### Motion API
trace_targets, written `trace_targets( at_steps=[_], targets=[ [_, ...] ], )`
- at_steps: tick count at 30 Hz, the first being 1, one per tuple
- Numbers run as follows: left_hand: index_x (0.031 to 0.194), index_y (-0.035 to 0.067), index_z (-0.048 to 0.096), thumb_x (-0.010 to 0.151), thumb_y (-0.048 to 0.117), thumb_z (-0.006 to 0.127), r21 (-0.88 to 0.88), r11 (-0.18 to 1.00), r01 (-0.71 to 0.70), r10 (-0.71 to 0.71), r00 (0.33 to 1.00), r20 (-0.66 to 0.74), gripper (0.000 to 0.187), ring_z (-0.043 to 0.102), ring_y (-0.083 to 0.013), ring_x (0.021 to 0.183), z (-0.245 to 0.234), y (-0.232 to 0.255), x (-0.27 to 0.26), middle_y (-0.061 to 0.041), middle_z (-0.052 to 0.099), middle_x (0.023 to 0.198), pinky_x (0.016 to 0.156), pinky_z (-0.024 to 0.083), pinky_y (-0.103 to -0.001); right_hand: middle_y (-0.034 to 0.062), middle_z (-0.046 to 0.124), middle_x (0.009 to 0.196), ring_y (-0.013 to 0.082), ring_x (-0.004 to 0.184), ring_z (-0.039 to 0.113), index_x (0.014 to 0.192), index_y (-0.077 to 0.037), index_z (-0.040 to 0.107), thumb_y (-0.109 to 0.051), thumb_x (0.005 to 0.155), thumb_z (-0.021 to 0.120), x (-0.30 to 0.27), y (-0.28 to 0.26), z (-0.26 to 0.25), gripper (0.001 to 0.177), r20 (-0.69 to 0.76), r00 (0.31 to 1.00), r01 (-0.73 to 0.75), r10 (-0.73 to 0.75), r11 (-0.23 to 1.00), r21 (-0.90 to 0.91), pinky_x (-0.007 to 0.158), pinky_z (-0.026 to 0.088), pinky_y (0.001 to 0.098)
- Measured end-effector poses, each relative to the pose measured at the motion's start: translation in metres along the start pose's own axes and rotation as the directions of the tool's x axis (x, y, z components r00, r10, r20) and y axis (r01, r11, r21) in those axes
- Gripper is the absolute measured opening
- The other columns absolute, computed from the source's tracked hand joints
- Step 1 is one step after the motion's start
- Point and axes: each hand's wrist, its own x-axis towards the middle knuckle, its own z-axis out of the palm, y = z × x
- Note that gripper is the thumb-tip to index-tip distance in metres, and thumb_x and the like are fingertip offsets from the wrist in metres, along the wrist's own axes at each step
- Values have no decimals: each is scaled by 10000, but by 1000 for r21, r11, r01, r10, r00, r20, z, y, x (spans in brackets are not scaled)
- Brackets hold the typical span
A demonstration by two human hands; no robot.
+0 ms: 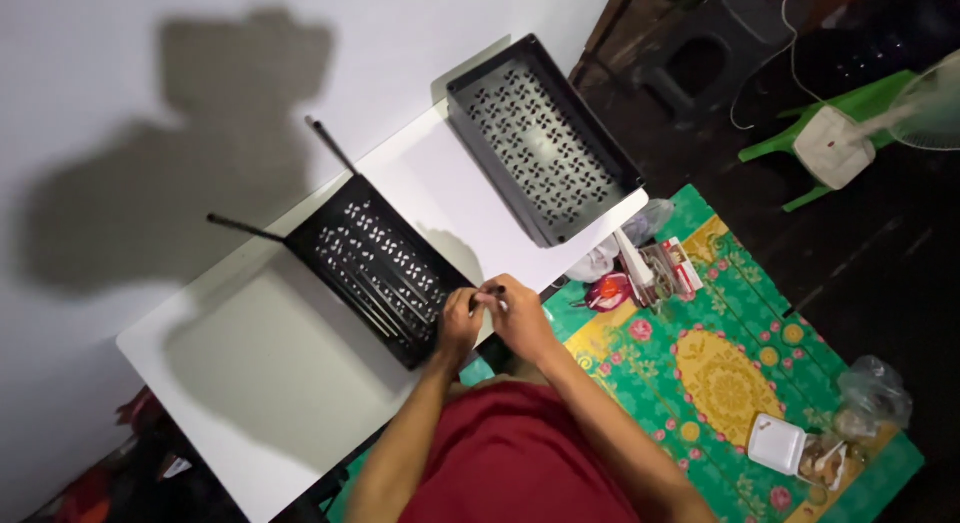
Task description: The person attaches four black legs to a perforated black plastic tray on a white table, then lifts and shakes the tray to settle the contents. The tray is placed back on the table and briefly lifted again.
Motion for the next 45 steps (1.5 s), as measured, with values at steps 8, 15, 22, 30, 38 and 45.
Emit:
trace_targets(
  at_steps=[8,15,22,30,38,45],
  targets=[
    [950,2,621,804,-4,647,203,971,-128,133,991,-10,149,648,-388,919,8,-5,-3,-171,651,938,751,548,-459,173,662,919,395,805,669,970,-17,669,10,824,720,4,9,-5,157,139,983,119,-116,993,-16,690,549,419],
    [957,-11,632,757,34,658,280,958,-67,82,996,-42,206,649,-390,904,17,-14,-8,-179,652,906,741,555,-463,167,670,952,409,869,669,977,-24,670,-35,848,728,23,1,-22,142,295,944,164,-150,986,-25,734,542,443],
    [951,28,644,827,37,593,440,898,-22,159,947,-279,135,646,-412,1000,55,-37,-29,-193,694,1054,899,514,-488,164,703,1037,403,942,681,1121,-37,634,-76,917,641,26,-19,-40,207,375,888,285,-267,959,8,773,552,462],
    [1017,17,649,882,41,602,427,903,43,61,972,-226,146,650,-372,999,53,-32,-27,-162,680,1009,912,530,-462,192,711,968,422,890,691,1095,-47,545,-89,995,604,18,-5,-32,124,397,894,269,-209,958,-101,732,545,484],
    [1013,12,641,815,18,653,366,929,61,51,956,-289,199,644,-362,945,52,-23,-21,-144,653,1003,804,548,-443,214,720,1048,422,962,705,1160,-30,576,31,923,545,31,-10,-45,247,444,860,225,-251,968,112,763,578,448],
    [938,24,635,820,27,676,337,940,60,23,972,-235,125,629,-345,969,47,-3,-13,-122,635,973,873,522,-440,210,712,974,436,891,681,1090,-54,624,-10,909,652,26,-3,-40,188,392,902,192,-179,981,7,711,548,471]
  ],
)
